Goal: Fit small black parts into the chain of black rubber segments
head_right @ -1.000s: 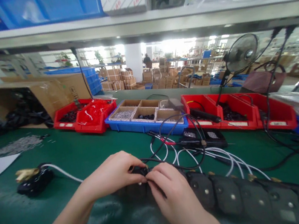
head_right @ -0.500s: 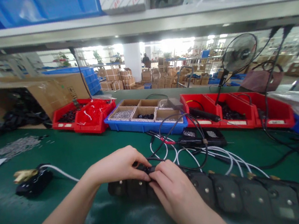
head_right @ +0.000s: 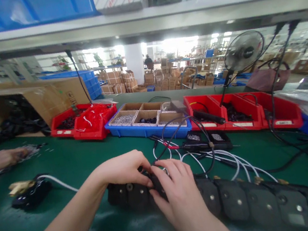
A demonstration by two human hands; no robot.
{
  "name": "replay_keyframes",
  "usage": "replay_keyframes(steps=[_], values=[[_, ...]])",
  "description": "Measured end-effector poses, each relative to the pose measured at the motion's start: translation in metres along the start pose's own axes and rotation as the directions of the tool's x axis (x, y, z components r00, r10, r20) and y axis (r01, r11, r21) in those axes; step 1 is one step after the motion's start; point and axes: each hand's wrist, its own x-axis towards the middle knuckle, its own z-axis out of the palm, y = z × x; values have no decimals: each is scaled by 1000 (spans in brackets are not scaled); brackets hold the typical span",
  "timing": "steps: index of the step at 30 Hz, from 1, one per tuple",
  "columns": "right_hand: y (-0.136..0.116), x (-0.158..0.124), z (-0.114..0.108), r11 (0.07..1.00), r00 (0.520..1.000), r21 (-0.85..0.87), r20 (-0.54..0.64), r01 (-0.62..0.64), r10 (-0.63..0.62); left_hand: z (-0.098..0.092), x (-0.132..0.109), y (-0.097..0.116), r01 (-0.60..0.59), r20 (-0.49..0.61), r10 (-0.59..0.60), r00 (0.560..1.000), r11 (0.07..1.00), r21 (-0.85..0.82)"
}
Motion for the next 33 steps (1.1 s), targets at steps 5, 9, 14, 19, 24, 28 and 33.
replay_keyframes(steps=[5, 9, 14, 19, 24, 28, 33], values=[[3, 3, -2, 996, 996, 88, 85, -14, 7, 6, -7, -5, 10, -63, -12, 998, 999, -30], [7, 2, -14, 991, 997, 123, 60, -56, 49, 9, -15, -6, -22, -218, -37, 975, 966, -259], [10, 5, -39, 981, 985, 184, -152, -57, 86, 20, -13, 13, -170, -343, -181, 922, 606, -777], [5, 20, -55, 978, 975, 202, -224, 48, -2, 36, 7, 41, -212, -271, -173, 947, 297, -931], [6, 26, -56, 980, 993, 199, -114, 24, -1, 41, 23, 58, -96, -202, -324, 924, 316, -944], [14, 21, -61, 963, 993, 240, 25, -121, 119, 42, 32, 54, -171, -305, -122, 945, 611, -773], [29, 1, -65, 957, 993, 272, -24, -102, 113, 25, 33, 34, -123, -318, 0, 948, 922, -366]])
